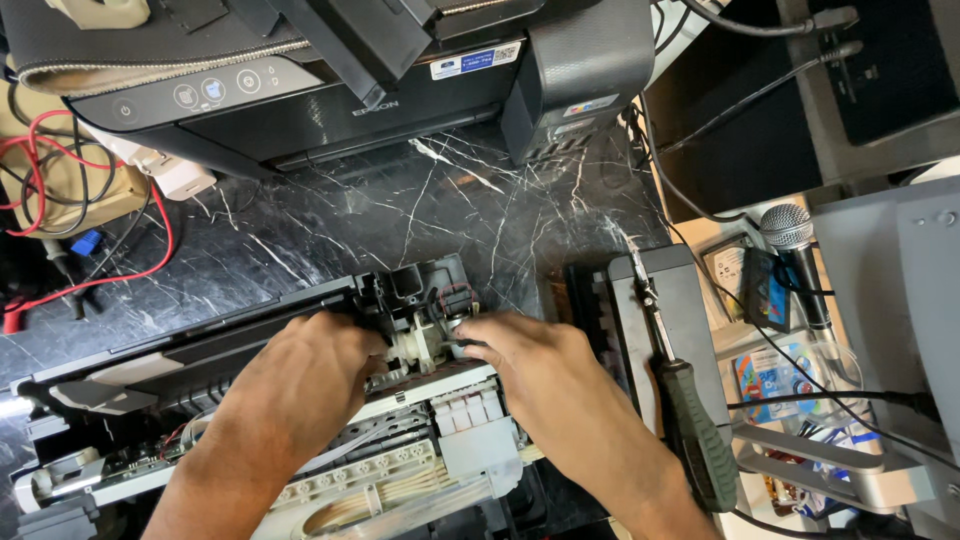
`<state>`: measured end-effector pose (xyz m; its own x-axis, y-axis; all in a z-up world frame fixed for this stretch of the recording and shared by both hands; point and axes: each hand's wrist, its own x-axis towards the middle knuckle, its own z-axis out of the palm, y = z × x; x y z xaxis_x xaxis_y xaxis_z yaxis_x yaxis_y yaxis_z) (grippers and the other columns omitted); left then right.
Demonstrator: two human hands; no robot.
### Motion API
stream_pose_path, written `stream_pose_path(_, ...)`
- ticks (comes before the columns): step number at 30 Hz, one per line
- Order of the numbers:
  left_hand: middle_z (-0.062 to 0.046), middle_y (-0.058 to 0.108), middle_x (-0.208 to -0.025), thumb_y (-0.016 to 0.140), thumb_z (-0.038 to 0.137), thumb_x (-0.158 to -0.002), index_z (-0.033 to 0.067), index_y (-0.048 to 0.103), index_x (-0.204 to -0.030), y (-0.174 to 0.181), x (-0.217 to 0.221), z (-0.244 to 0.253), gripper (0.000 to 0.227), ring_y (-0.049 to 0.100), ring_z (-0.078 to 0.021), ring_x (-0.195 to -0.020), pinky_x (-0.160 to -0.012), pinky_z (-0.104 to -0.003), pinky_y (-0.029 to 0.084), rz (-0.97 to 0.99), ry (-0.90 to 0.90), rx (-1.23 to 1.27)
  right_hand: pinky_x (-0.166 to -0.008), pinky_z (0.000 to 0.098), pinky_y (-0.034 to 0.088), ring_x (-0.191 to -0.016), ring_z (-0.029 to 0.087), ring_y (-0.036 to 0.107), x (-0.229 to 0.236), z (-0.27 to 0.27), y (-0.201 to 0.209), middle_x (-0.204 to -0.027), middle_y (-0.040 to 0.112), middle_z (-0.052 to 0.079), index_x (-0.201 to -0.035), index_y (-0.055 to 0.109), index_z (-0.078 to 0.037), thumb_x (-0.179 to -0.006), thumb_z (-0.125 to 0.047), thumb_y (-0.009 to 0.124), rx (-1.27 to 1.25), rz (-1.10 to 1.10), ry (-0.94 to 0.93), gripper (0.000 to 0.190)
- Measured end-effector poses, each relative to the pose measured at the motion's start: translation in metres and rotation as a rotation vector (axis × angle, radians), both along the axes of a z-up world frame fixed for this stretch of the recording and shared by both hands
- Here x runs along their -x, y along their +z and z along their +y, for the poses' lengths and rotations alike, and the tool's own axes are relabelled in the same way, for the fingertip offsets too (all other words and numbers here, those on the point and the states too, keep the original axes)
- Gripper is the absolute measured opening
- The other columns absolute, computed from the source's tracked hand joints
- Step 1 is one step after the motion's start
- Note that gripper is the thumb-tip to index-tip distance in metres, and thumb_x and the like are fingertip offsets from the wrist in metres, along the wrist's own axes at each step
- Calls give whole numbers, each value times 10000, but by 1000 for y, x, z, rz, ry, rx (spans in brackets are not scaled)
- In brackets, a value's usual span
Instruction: The person uses a screwdriver to adjust and tighten screws on internal components of an Epson printer. They repeatedly manipulate a white plastic gear assembly and surrounding parts while the printer remains open on a workbench.
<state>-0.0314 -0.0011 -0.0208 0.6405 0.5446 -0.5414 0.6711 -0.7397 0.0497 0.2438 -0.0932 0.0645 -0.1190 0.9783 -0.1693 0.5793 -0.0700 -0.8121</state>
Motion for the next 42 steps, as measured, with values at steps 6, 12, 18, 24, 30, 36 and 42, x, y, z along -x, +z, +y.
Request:
stream_pose_path(6, 33, 788, -1077, 659, 291, -1063, 338, 762, -1142, 10, -3, 3, 138, 705, -241, -1077, -1069, -458, 540, 11, 35, 63, -811, 330, 659, -971, 196, 921, -1, -4, -12, -1168, 929, 60, -1310, 798, -99, -1078, -29, 666, -26, 38, -25, 276)
stream_pose_path(12, 8, 774, -1076, 614, 308, -1099, 304, 733, -1167, 8, -1, 2, 137, 694, -262, -1047, -1016, -459, 556, 35, -25, 32, -914, 347, 694, -1059, 219, 906, 5, -5, -8, -1272, 902, 79, -1322, 771, -86, -1040, -7, 703, -68, -29, 44, 300)
stream_pose_path(18, 28, 778, -1068, 642, 318, -1068, 341, 760, -1131, 7, 0, 3, 135, 711, -249, -1071, -1099, -465, 541, -44, 96, 62, -1113, 414, 690, -1219, 318, 859, 17, -12, -9, -1338, 864, 191, -1357, 793, 5, -1006, 81, 693, -201, -85, 45, 373)
stream_pose_path(24, -95, 763, -1034, 617, 443, -1107, 346, 808, -1100, 13, -3, 3, 215, 743, -389, -979, -1035, -517, 595, -72, 232, 79, -1148, 365, 693, -1213, 286, 867, 33, -27, -25, -1278, 880, 155, -1263, 813, 0, -930, 84, 848, -336, -59, -153, 345)
stream_pose_path(30, -23, 795, -1003, 638, 407, -1105, 320, 795, -1067, 11, -2, 3, 183, 742, -309, -987, -1048, -495, 555, -110, 129, 34, -1085, 328, 735, -1062, 239, 883, 47, -28, -20, -1202, 863, 161, -1205, 806, 50, -981, 66, 826, -380, 56, -286, 225)
stream_pose_path(36, -48, 809, -996, 646, 356, -1102, 292, 796, -1063, 17, -5, 6, 168, 760, -327, -953, -1027, -502, 566, -96, 134, 67, -1083, 334, 696, -1157, 198, 894, 41, -33, -34, -1244, 912, 96, -1209, 882, -58, -1018, -139, 834, -266, -6, -356, 214)
stream_pose_path(42, -8, 793, -979, 695, 340, -1041, 307, 779, -1070, 1, 7, 1, 95, 727, -296, -985, -1009, -491, 548, -193, 69, -32, -964, 360, 685, -1094, 203, 900, 27, -17, -16, -1183, 938, 33, -1218, 865, -90, -1054, -182, 772, -78, -49, -212, 210)
